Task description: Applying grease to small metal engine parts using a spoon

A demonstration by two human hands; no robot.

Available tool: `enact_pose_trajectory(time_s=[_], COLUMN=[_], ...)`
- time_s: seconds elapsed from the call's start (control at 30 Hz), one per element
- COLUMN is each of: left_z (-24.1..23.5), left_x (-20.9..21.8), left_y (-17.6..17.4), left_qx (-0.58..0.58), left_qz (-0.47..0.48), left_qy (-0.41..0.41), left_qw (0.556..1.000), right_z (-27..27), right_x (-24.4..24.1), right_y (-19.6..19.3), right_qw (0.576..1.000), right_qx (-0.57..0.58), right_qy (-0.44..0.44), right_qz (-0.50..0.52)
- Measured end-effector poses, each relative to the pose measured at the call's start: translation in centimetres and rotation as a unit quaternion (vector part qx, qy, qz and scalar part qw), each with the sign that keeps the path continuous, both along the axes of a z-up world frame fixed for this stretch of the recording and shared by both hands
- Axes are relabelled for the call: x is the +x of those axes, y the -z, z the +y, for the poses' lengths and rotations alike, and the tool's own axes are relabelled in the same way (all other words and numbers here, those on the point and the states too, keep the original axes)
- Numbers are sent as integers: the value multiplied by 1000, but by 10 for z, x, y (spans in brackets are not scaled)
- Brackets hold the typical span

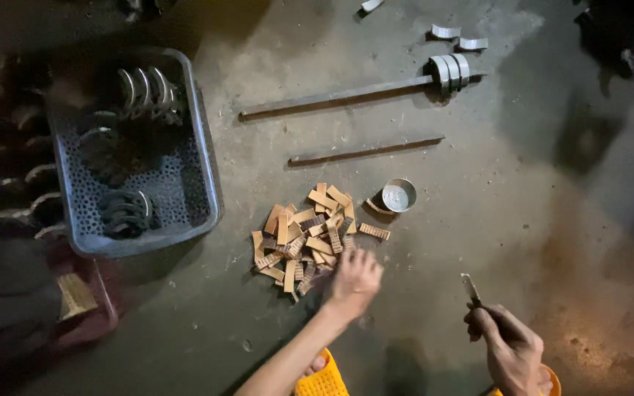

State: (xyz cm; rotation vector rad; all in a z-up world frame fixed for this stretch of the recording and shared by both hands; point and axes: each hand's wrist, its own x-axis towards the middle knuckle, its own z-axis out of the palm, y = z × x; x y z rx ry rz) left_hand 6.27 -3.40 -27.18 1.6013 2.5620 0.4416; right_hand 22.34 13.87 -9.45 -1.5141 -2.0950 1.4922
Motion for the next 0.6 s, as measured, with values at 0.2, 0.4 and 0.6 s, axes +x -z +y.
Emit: enact_pose_trajectory(time_s=[0.2, 0.4, 0.6], left_z=[-16, 47, 22], left_x=[-36, -86, -76], left_y=[-33, -20, -8], left_qx=[152, 42, 92], left_qz=[-88, -95, -110], left_qy=[-76, -162, -130], left_qw=[982, 981, 981], right_z=[-2, 4, 1], right_x=[-7, 0, -4], right_y=[-10, -12, -16], right_qw=[999, 999, 1000], right_qx=[21, 29, 20], right_qy=[-28, -19, 1], right_qz=[23, 33, 0])
